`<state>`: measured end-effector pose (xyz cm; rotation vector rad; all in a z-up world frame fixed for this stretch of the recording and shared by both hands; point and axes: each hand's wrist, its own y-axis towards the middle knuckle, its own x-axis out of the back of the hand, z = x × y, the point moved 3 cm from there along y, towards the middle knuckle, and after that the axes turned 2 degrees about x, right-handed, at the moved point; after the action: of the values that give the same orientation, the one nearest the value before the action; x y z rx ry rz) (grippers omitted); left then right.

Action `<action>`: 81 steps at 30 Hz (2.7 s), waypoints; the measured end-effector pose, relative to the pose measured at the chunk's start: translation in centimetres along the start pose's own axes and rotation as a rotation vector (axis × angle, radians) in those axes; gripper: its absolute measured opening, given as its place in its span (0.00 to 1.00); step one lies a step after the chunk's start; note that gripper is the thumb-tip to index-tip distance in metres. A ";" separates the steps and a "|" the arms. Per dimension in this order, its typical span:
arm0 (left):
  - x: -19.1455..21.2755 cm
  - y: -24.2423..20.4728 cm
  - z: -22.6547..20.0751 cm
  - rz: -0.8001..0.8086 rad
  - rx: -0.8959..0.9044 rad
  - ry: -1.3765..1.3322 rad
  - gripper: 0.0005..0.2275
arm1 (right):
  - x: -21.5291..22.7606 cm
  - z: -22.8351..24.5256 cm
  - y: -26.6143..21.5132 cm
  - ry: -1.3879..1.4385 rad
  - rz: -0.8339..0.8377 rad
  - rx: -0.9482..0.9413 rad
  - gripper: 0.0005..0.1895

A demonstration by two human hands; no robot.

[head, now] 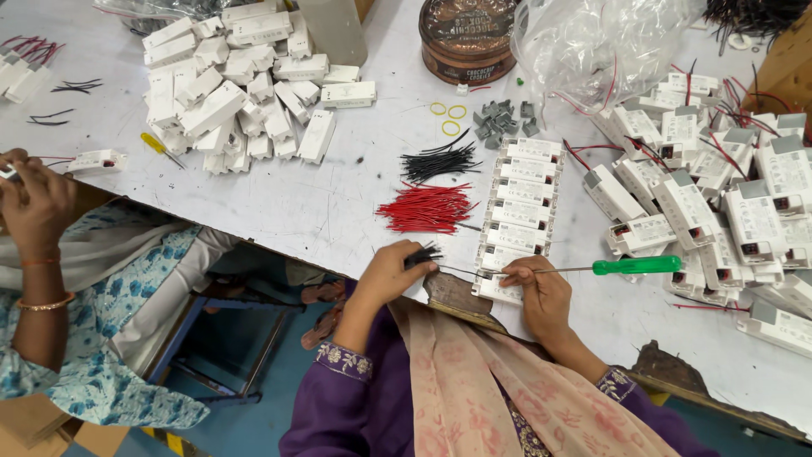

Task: The person assembles electronics by inserting bundles of wires into cases, tightening screws using a screwdriver, and stacking the finished units.

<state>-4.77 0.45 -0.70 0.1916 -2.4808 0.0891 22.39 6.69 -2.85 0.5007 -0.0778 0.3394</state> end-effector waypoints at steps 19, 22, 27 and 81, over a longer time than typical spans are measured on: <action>-3.0 1.8 -0.6 -0.321 -0.095 -0.300 0.08 | -0.3 0.6 0.1 -0.112 -0.012 0.059 0.17; -2.9 1.6 -0.9 -0.311 -0.052 -0.259 0.09 | 0.0 0.8 0.2 -0.106 -0.004 0.073 0.17; -2.5 1.5 -1.2 -0.323 -0.054 -0.305 0.09 | 0.1 0.8 0.0 -0.183 0.024 0.128 0.15; -4.7 4.8 -4.2 0.055 -0.163 0.084 0.10 | -0.8 4.0 5.3 -0.523 0.147 0.141 0.06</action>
<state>0.62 6.18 -0.32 0.0492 -2.3960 -0.0803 19.86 8.92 2.95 0.7167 -0.6034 0.3525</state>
